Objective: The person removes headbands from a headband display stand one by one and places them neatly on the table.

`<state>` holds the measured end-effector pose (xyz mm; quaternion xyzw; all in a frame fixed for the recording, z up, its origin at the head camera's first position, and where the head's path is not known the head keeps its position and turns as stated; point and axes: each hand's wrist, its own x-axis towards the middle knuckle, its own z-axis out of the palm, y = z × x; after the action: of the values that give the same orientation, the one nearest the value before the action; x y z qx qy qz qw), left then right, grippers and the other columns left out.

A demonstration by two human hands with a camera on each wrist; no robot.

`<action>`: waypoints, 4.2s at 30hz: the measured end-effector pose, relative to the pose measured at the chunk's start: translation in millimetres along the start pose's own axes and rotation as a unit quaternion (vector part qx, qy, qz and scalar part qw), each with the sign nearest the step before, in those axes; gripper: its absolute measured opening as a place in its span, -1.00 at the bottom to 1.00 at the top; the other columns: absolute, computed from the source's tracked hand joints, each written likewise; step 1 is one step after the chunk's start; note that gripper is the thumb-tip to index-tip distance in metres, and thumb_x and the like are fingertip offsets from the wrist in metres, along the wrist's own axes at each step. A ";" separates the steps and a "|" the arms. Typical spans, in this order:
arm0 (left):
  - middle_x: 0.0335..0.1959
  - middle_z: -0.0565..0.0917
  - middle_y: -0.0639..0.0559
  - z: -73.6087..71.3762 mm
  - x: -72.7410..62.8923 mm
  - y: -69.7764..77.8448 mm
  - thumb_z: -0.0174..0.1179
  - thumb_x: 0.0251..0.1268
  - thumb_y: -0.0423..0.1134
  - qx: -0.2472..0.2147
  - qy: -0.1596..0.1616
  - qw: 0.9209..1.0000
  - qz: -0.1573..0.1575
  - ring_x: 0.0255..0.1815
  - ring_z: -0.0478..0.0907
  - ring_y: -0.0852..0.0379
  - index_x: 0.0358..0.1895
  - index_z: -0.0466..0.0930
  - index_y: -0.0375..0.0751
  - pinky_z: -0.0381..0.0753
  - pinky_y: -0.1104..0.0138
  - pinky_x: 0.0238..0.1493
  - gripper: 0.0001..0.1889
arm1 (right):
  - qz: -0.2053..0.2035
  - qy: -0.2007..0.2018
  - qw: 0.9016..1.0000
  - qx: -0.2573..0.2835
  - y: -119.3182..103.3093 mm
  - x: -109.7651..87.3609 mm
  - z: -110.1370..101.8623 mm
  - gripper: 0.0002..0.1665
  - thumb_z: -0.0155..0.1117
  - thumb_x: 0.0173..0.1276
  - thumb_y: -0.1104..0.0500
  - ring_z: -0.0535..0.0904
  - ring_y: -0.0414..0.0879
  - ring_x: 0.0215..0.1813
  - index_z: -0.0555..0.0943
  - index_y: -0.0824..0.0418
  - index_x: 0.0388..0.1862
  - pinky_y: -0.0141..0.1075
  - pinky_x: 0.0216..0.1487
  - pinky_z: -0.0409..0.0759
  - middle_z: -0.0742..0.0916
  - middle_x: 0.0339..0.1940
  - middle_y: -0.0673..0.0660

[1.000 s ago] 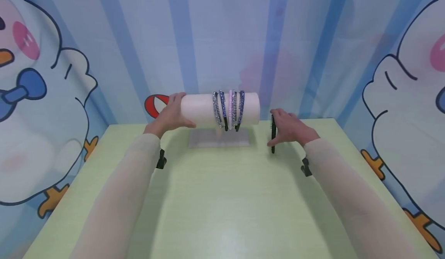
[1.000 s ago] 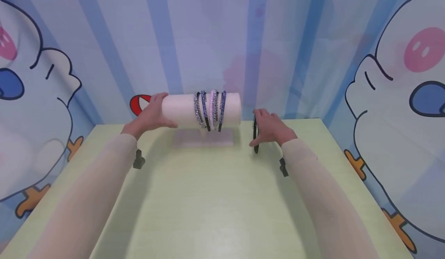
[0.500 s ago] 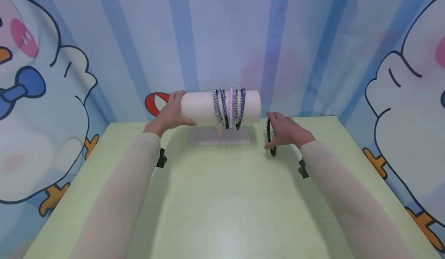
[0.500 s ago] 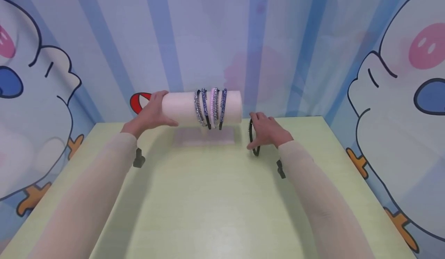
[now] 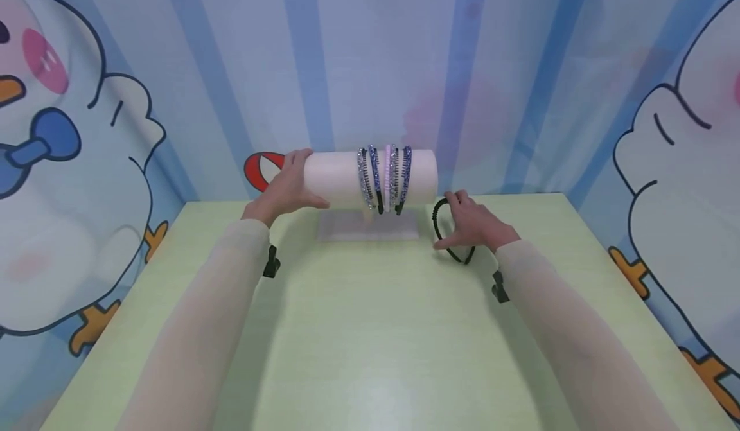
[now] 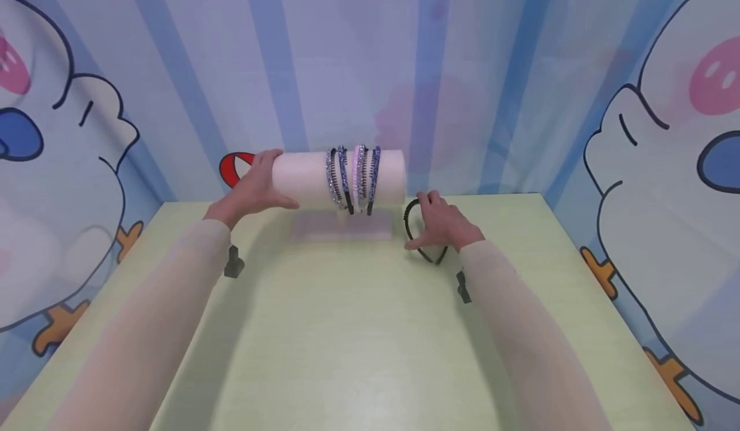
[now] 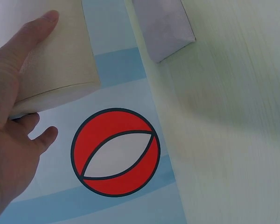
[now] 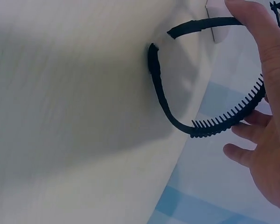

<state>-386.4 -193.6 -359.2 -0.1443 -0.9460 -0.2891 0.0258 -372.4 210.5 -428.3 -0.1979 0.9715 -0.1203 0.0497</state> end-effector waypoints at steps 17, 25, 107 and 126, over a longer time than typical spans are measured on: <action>0.51 0.02 -0.19 -0.5 -4.2 3.3 0.61 -0.08 -0.09 -0.009 0.005 1.000 0.000 0.30 0.28 -0.21 0.56 -0.08 -0.12 0.50 -0.17 0.19 0.20 | 0.033 -0.030 0.999 0.019 2.4 11.4 26.1 0.48 0.48 -0.05 -0.47 0.25 0.33 0.38 0.04 0.33 0.58 0.24 0.25 0.42 0.23 0.44 0.43; 0.51 0.03 -0.18 -0.3 -4.3 2.8 0.61 -0.08 -0.09 -0.011 0.005 1.000 0.003 0.30 0.28 -0.19 0.56 -0.07 -0.13 0.50 -0.16 0.19 0.19 | 0.037 -0.034 0.999 0.016 1.3 12.6 31.0 0.46 0.49 -0.07 -0.48 0.25 0.32 0.37 0.09 0.31 0.58 0.26 0.25 0.40 0.25 0.43 0.42; 0.42 0.22 -0.13 3.6 -1.2 -0.9 0.63 -0.13 -0.16 -0.043 0.016 0.999 0.011 0.32 0.27 -0.11 0.56 -0.04 -0.15 0.54 -0.12 0.17 0.20 | -0.129 0.156 0.977 0.061 -62.5 32.9 -64.6 0.55 0.59 -0.14 -0.40 0.03 0.19 0.57 -0.05 0.17 0.63 0.22 0.49 0.02 0.14 0.59 0.26; 0.42 0.21 -0.16 1.3 -0.5 5.8 0.63 -0.12 -0.18 -0.038 0.018 0.999 0.012 0.33 0.26 -0.13 0.56 -0.05 -0.19 0.51 -0.13 0.20 0.20 | -0.140 0.146 0.979 -0.018 -72.0 34.9 -74.1 0.58 0.58 -0.14 -0.41 -0.03 0.24 0.58 -0.09 0.22 0.63 0.30 0.49 -0.17 0.11 0.58 0.30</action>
<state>-384.1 -188.4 -357.3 -0.1513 -0.9318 -0.3273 0.0410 -388.2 148.2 -340.2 -0.3134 0.9329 -0.1358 -0.1138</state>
